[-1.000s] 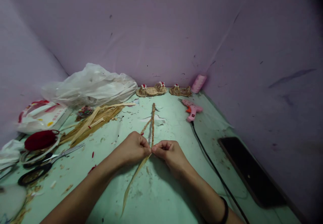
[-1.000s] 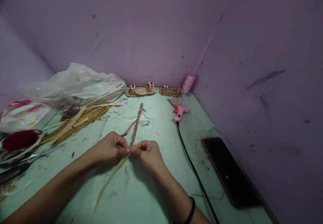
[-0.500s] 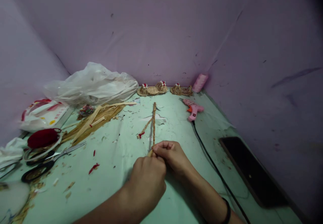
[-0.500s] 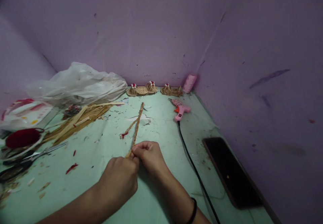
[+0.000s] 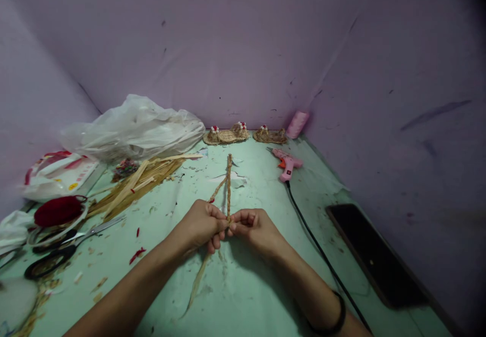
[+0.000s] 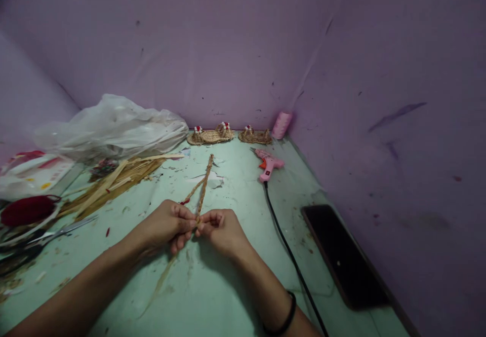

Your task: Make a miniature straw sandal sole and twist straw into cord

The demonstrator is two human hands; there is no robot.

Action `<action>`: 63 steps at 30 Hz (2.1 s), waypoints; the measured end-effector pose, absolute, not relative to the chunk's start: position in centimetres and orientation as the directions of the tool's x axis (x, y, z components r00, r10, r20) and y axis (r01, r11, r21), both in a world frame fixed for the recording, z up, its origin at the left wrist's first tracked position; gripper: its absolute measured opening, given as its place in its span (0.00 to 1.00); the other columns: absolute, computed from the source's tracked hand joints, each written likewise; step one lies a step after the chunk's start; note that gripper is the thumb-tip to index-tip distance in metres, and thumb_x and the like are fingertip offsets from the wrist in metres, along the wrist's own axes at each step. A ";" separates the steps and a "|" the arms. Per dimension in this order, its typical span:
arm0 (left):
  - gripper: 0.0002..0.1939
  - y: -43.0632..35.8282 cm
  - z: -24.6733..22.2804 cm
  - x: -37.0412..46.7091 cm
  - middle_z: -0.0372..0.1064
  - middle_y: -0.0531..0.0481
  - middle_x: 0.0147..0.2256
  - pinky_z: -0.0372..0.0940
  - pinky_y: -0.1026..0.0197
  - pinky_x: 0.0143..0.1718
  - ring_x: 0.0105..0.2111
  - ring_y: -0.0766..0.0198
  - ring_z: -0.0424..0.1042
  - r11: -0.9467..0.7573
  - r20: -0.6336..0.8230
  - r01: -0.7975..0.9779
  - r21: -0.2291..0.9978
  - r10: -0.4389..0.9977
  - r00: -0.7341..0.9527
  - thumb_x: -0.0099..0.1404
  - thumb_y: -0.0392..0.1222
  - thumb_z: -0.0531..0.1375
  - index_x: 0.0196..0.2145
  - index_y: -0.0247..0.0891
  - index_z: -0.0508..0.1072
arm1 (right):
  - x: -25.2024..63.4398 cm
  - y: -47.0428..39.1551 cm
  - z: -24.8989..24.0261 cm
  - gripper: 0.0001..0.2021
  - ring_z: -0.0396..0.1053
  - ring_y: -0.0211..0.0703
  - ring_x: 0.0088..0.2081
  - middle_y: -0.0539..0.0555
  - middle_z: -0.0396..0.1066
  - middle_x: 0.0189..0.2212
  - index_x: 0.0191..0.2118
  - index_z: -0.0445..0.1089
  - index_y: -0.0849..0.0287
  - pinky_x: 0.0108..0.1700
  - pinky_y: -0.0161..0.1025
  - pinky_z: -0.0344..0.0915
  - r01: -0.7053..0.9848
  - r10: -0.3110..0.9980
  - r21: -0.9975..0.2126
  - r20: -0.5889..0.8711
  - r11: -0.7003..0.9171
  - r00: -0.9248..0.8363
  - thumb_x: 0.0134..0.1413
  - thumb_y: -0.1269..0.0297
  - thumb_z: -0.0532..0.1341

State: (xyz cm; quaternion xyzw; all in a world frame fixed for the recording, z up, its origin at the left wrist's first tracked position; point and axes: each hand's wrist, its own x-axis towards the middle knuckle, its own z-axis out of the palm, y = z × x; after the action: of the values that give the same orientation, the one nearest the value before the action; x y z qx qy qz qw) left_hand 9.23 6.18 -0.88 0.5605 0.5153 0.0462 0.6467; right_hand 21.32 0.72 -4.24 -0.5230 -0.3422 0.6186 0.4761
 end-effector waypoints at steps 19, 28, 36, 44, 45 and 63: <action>0.06 6.0 -1.2 9.1 0.55 0.56 0.12 0.48 0.68 0.17 0.16 0.73 0.52 0.039 -0.385 0.574 0.818 0.780 0.494 0.43 0.32 0.52 0.14 0.31 0.67 | 20.9 -1.3 -1.6 0.08 0.62 0.39 0.22 0.55 0.69 0.20 0.22 0.71 0.60 0.24 0.35 0.52 0.697 0.972 -0.697 -0.001 -0.170 0.237 0.44 0.65 0.57; 0.08 6.2 -0.2 9.0 0.51 0.57 0.06 0.44 0.67 0.11 0.08 0.73 0.49 0.192 -0.515 0.548 0.814 0.676 0.528 0.43 0.36 0.50 0.10 0.35 0.61 | 18.2 -3.0 -2.3 0.09 0.60 0.38 0.20 0.57 0.67 0.21 0.25 0.69 0.64 0.23 0.37 0.45 0.879 0.978 -0.474 0.201 0.052 0.050 0.44 0.75 0.52; 0.05 6.8 -1.1 8.4 0.50 0.59 0.09 0.41 0.67 0.14 0.12 0.75 0.47 0.205 -0.466 0.445 0.872 0.626 0.625 0.43 0.35 0.54 0.13 0.33 0.63 | 20.6 -1.7 -1.1 0.11 0.60 0.36 0.21 0.51 0.66 0.18 0.21 0.68 0.59 0.25 0.34 0.51 0.555 0.947 -0.820 0.055 -0.138 0.316 0.48 0.61 0.55; 0.07 6.7 -1.5 8.4 0.51 0.58 0.10 0.41 0.67 0.15 0.13 0.75 0.47 0.192 -0.456 0.432 0.881 0.589 0.667 0.44 0.39 0.55 0.15 0.33 0.65 | 20.4 0.1 -3.1 0.05 0.54 0.30 0.14 0.46 0.61 0.12 0.21 0.64 0.62 0.20 0.31 0.52 -0.133 0.910 -0.907 -0.410 -0.400 0.056 0.40 0.67 0.57; 0.07 6.6 -1.5 8.4 0.50 0.58 0.10 0.40 0.66 0.16 0.13 0.75 0.46 0.167 -0.453 0.447 0.879 0.587 0.671 0.45 0.39 0.55 0.16 0.32 0.65 | 20.4 0.2 -3.2 0.05 0.54 0.30 0.15 0.46 0.61 0.12 0.18 0.63 0.62 0.20 0.31 0.51 -0.114 0.920 -0.922 -0.382 -0.371 0.091 0.38 0.69 0.58; 0.14 1.4 1.7 9.3 0.67 0.43 0.23 0.51 0.63 0.24 0.23 0.62 0.64 -0.412 -0.314 0.870 0.272 0.816 0.485 0.56 0.39 0.48 0.26 0.35 0.73 | 20.3 -0.3 -3.5 0.05 0.56 0.30 0.17 0.47 0.63 0.13 0.19 0.65 0.64 0.22 0.30 0.51 -0.297 0.905 -0.895 -0.393 -0.334 0.166 0.34 0.68 0.62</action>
State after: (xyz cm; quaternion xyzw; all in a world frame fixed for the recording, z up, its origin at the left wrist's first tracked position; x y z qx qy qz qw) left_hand 9.28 1.38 1.69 0.8377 0.5031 -0.0660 0.2020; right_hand 20.32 -0.26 -3.49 -0.5672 -0.2679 0.5875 0.5112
